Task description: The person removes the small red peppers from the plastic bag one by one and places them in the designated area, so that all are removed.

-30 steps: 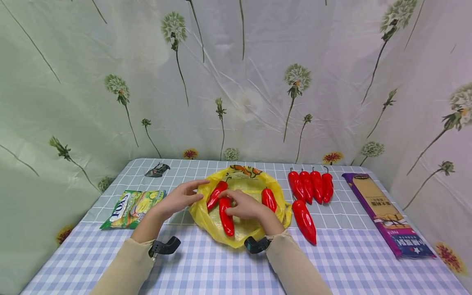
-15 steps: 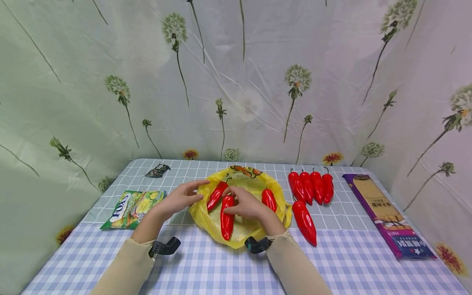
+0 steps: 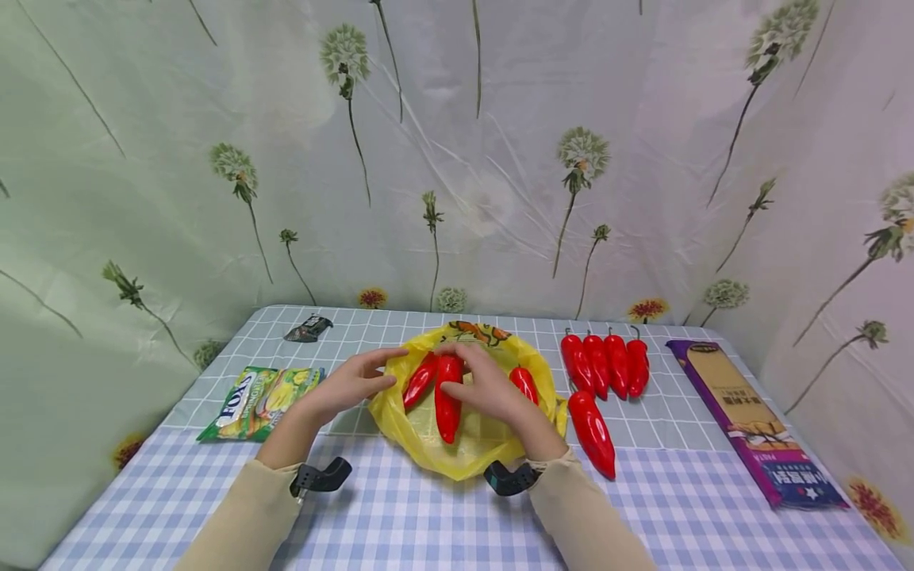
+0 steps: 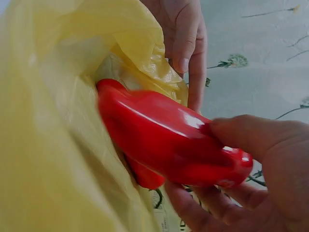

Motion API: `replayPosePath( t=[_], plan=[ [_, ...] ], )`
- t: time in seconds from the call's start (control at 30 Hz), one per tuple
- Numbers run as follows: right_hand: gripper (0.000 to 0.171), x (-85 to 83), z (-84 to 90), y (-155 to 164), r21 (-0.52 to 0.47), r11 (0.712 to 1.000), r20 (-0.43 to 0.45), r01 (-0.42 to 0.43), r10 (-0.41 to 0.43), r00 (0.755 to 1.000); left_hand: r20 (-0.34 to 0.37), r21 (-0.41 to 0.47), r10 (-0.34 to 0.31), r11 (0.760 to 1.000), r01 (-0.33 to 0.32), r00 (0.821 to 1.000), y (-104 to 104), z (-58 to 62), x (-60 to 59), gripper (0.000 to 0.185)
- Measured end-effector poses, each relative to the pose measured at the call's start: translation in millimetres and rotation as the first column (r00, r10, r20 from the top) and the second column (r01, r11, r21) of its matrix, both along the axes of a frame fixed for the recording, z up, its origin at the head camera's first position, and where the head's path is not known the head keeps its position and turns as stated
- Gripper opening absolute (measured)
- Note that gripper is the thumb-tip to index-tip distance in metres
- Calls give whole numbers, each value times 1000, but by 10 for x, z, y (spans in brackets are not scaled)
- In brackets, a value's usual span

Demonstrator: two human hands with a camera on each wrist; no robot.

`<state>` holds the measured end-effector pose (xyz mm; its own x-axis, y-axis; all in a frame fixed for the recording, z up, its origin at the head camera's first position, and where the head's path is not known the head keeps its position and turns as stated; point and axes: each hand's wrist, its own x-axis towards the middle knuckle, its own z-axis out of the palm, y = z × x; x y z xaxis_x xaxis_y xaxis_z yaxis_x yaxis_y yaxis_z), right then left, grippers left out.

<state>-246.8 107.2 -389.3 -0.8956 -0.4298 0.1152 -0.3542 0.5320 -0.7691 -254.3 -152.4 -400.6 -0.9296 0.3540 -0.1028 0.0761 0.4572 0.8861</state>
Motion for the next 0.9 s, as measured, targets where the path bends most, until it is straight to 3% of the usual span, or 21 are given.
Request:
replayPosePath(
  t=[0.2,0.4,0.9],
  plan=[
    [55,83,85,95,-34,998,-66,45,-47,997,-3,-8,3,1000,-3,1000,10,-2,-3,47],
    [59,183,156,233,-57,996,-58,68,-72,996,-3,-2,-6,1000,6,1000,18,-8,-5,47],
    [57,306,192,634,9,993,-147,118,-116,982,24,7,-1,1000,1,1000,15,2,-7,48]
  ],
)
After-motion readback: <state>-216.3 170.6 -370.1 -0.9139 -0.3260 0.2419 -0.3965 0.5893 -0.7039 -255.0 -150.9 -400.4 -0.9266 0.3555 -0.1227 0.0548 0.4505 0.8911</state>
